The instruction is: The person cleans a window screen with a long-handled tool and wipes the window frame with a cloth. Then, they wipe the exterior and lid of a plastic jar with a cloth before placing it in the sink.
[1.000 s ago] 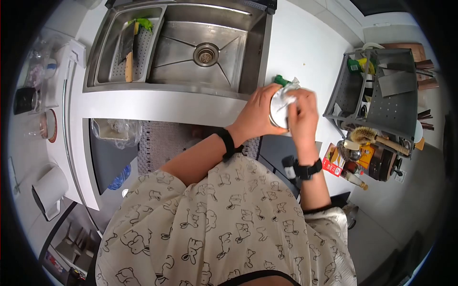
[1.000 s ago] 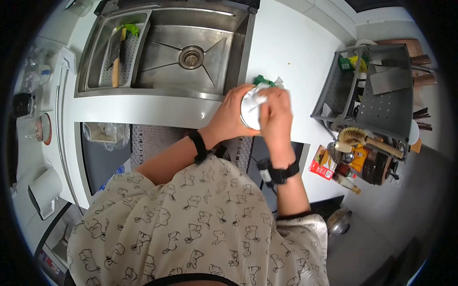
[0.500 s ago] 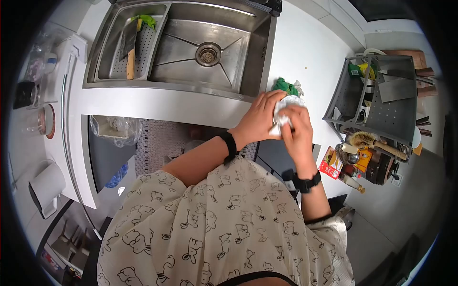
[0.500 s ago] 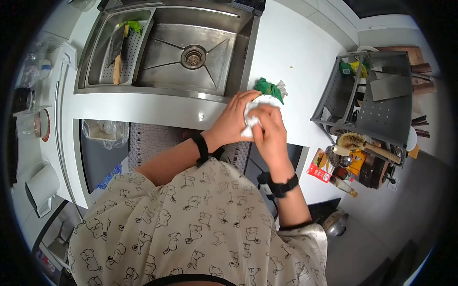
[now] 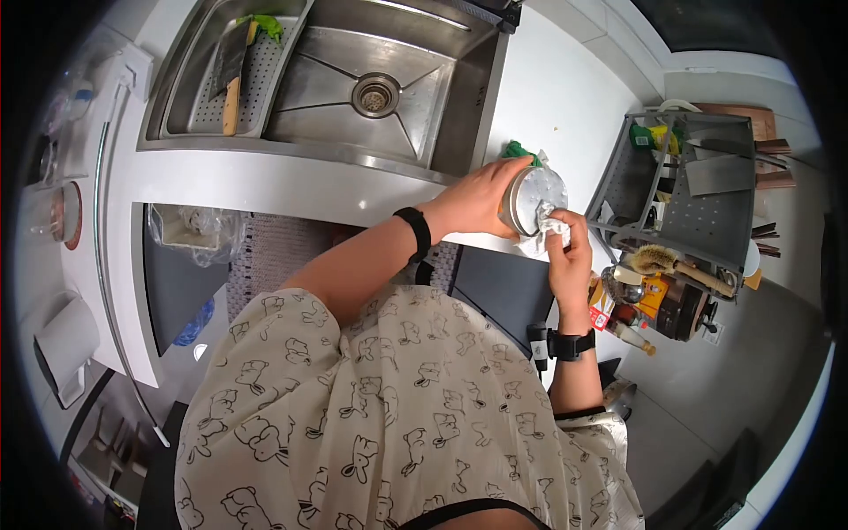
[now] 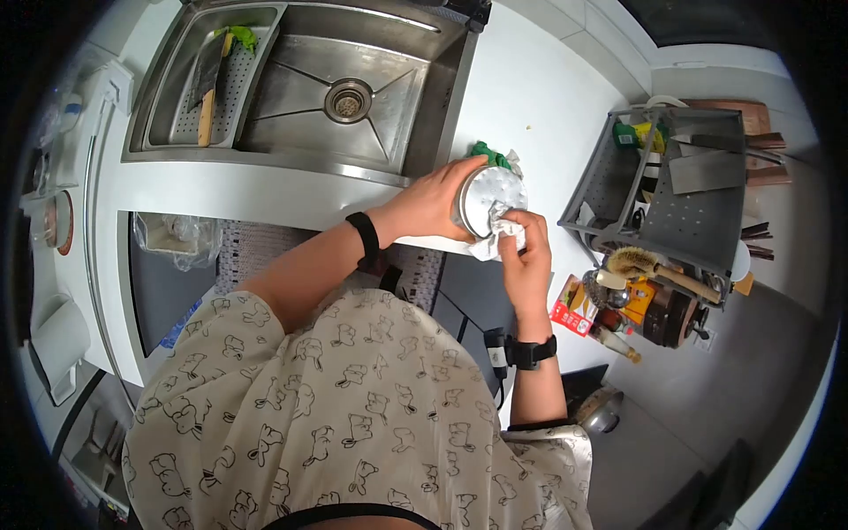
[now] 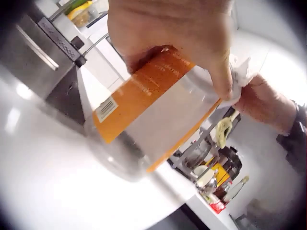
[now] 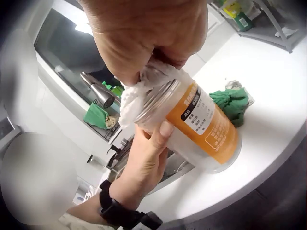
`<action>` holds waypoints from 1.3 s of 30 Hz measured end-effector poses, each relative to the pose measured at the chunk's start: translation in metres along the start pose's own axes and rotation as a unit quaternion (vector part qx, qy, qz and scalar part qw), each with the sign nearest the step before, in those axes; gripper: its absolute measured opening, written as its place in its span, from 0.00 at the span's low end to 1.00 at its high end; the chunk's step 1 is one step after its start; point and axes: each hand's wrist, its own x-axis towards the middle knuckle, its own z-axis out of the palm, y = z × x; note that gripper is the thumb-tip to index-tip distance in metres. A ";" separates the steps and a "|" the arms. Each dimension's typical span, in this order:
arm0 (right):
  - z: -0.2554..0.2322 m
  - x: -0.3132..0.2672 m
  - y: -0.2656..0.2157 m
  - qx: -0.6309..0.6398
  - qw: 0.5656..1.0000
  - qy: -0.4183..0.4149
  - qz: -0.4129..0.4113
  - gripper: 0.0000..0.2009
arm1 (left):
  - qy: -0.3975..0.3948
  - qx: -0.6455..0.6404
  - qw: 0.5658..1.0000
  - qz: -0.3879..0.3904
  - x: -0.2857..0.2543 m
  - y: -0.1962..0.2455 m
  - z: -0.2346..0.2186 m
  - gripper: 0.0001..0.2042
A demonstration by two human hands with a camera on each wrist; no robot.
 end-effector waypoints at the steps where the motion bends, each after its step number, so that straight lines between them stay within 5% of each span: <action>1: -0.005 0.000 0.000 0.039 0.997 0.007 0.058 0.08 | -0.065 0.015 0.997 -0.043 0.007 0.007 -0.009 0.49; 2: -0.013 0.001 0.000 0.079 0.990 0.014 0.115 0.09 | -0.061 0.016 0.997 -0.040 0.012 0.014 -0.014 0.49; 4: -0.026 0.003 0.004 0.185 0.977 0.063 0.086 0.10 | -0.057 0.056 0.996 -0.051 0.016 0.034 -0.024 0.48; 5: -0.030 0.003 0.002 0.235 0.968 0.076 0.042 0.11 | -0.121 -0.023 0.982 -0.139 0.020 0.052 -0.039 0.48; 6: -0.033 0.003 -0.003 0.285 0.956 0.069 0.020 0.11 | -0.123 -0.022 0.982 -0.141 0.018 0.053 -0.039 0.48; 8: -0.035 -0.001 -0.016 0.257 0.966 0.018 -0.018 0.10 | -0.207 -0.158 0.943 -0.206 0.015 0.054 -0.043 0.47; 12: -0.026 -0.007 -0.032 0.172 0.980 -0.001 -0.103 0.11 | -0.173 -0.260 0.929 -0.197 -0.002 0.051 -0.035 0.41; 14: -0.016 -0.007 -0.040 0.111 0.986 0.078 -0.097 0.12 | -0.113 -0.441 0.865 -0.212 -0.010 0.060 -0.032 0.36; 16: -0.006 0.004 -0.051 0.102 0.982 0.117 -0.104 0.14 | -0.075 -0.461 0.853 -0.233 -0.005 0.064 -0.026 0.32; 18: 0.001 0.011 -0.053 0.060 0.983 0.070 -0.161 0.13 | -0.080 -0.642 0.718 -0.257 -0.004 0.051 -0.020 0.30; 20: 0.000 0.000 -0.052 0.078 0.992 0.039 -0.091 0.13 | -0.035 -0.592 0.766 -0.250 -0.005 0.045 -0.025 0.27; 22: 0.015 -0.025 -0.051 0.085 0.987 -0.044 -0.126 0.14 | -0.095 -0.732 0.626 -0.253 -0.001 0.030 -0.041 0.28; 24: 0.023 -0.034 -0.054 0.070 0.990 -0.050 -0.113 0.14 | -0.087 -0.684 0.675 -0.261 0.006 0.024 -0.046 0.28; 26: 0.019 -0.017 -0.053 0.012 0.980 -0.039 -0.192 0.15 | -0.068 -0.629 0.715 -0.296 0.004 0.036 -0.035 0.29; 27: 0.015 -0.003 -0.055 -0.029 0.979 -0.031 -0.201 0.14 | 0.000 -0.525 0.773 -0.357 0.001 0.054 -0.029 0.29; 28: 0.011 0.013 -0.054 0.004 0.980 -0.023 -0.200 0.15 | -0.008 -0.519 0.777 -0.357 0.000 0.052 -0.025 0.29; 30: 0.008 0.037 -0.053 0.032 0.982 -0.009 -0.188 0.15 | -0.014 -0.643 0.705 -0.300 0.000 0.038 -0.014 0.29; 33: 0.020 0.039 -0.047 0.146 0.982 -0.007 -0.120 0.17 | 0.039 -0.594 0.742 -0.310 0.001 0.038 -0.020 0.29; 36: 0.031 -0.008 -0.045 0.061 0.980 -0.117 -0.146 0.19 | 0.077 -0.558 0.761 -0.323 0.003 0.024 -0.039 0.27; 39: 0.026 -0.012 -0.046 0.003 0.976 -0.130 -0.175 0.19 | 0.072 -0.500 0.783 -0.362 0.005 0.041 -0.042 0.28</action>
